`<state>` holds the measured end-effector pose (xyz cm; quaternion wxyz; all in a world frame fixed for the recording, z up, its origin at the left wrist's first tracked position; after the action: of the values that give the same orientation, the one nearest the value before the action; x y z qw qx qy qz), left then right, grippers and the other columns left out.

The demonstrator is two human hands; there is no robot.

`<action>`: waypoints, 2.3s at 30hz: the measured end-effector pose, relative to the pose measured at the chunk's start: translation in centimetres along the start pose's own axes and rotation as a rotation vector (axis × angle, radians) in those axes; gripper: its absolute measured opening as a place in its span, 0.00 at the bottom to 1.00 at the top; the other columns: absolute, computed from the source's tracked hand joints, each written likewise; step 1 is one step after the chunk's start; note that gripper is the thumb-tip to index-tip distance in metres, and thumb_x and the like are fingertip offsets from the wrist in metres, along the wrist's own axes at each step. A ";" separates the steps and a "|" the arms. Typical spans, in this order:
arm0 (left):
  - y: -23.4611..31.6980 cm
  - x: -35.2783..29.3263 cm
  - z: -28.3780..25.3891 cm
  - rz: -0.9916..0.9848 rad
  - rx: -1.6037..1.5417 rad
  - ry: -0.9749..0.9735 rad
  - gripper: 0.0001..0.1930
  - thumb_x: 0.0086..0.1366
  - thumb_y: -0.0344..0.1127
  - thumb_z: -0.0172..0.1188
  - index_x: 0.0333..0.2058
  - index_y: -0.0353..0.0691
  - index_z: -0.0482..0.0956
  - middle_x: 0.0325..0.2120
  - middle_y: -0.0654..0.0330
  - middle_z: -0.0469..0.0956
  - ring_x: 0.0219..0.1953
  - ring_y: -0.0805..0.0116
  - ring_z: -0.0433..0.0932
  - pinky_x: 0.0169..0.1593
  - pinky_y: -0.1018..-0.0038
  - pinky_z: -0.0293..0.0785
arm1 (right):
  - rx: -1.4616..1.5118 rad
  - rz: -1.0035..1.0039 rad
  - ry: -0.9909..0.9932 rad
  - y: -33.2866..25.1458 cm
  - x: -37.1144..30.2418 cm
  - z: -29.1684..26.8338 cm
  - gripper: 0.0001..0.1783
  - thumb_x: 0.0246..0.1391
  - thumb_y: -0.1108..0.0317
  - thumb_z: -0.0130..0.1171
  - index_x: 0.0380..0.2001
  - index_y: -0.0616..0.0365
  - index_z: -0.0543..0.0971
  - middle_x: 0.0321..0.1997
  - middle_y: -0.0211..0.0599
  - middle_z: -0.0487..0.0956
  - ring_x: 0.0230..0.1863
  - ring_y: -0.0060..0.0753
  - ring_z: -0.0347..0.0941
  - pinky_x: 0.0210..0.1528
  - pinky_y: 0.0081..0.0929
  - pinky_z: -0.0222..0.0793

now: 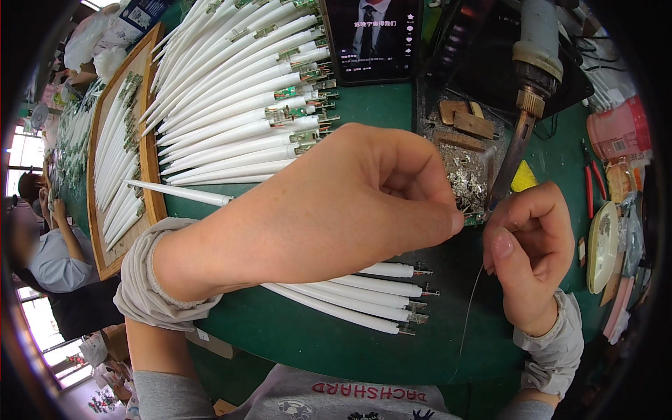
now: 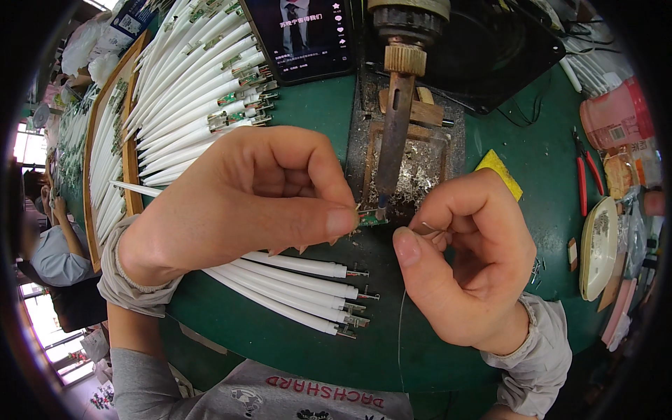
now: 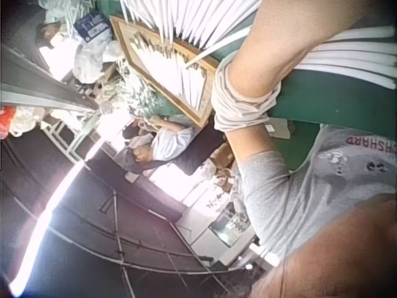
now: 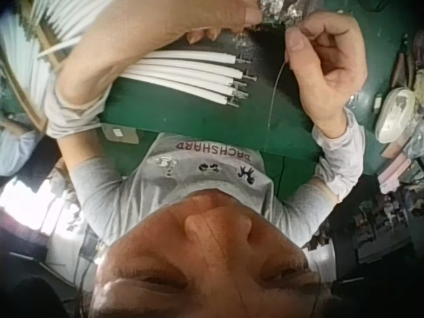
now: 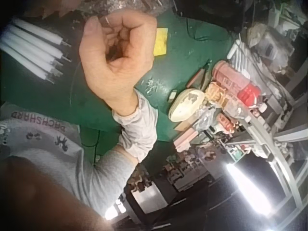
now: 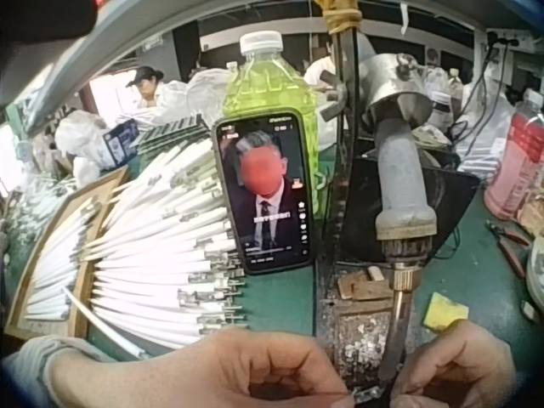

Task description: The person solders wires to small green circuit boards that are attached to white light tubes. This is done using a soldering iron and solder wire.

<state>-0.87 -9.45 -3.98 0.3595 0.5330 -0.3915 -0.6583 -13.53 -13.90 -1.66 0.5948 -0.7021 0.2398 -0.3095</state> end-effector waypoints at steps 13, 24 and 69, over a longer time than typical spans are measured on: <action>2.2 -1.2 0.9 0.305 0.483 0.130 0.04 0.54 0.25 0.63 0.28 0.35 0.76 0.23 0.65 0.74 0.26 0.77 0.73 0.28 0.80 0.66 | -0.528 -0.435 -0.005 -4.5 -0.2 1.9 0.14 0.39 0.82 0.66 0.33 0.63 0.76 0.29 0.37 0.73 0.24 0.28 0.69 0.26 0.21 0.64; 3.4 -2.0 1.9 0.551 0.672 0.105 0.06 0.51 0.24 0.62 0.29 0.35 0.76 0.25 0.58 0.74 0.27 0.64 0.74 0.28 0.71 0.70 | -0.651 -0.506 -0.068 -4.3 -0.5 2.7 0.16 0.30 0.80 0.65 0.30 0.61 0.78 0.27 0.38 0.71 0.25 0.35 0.68 0.25 0.27 0.64; 5.0 -2.7 0.8 0.647 0.704 0.295 0.08 0.55 0.28 0.64 0.33 0.34 0.78 0.20 0.61 0.75 0.19 0.79 0.72 0.22 0.82 0.66 | -0.098 -0.043 -0.026 -0.6 0.3 0.5 0.07 0.59 0.73 0.52 0.35 0.66 0.68 0.27 0.33 0.73 0.26 0.17 0.70 0.28 0.14 0.65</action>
<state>-0.96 -9.11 1.72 0.3949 0.5608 -0.6801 -0.2587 -12.98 -13.68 -1.08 0.5560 -0.7393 0.2320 -0.3009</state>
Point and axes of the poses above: each hand's wrist, its own x-axis towards the middle knuckle, its own z-axis out of the palm, y = z × x, the point moved 10 cm from there along x, towards the middle knuckle
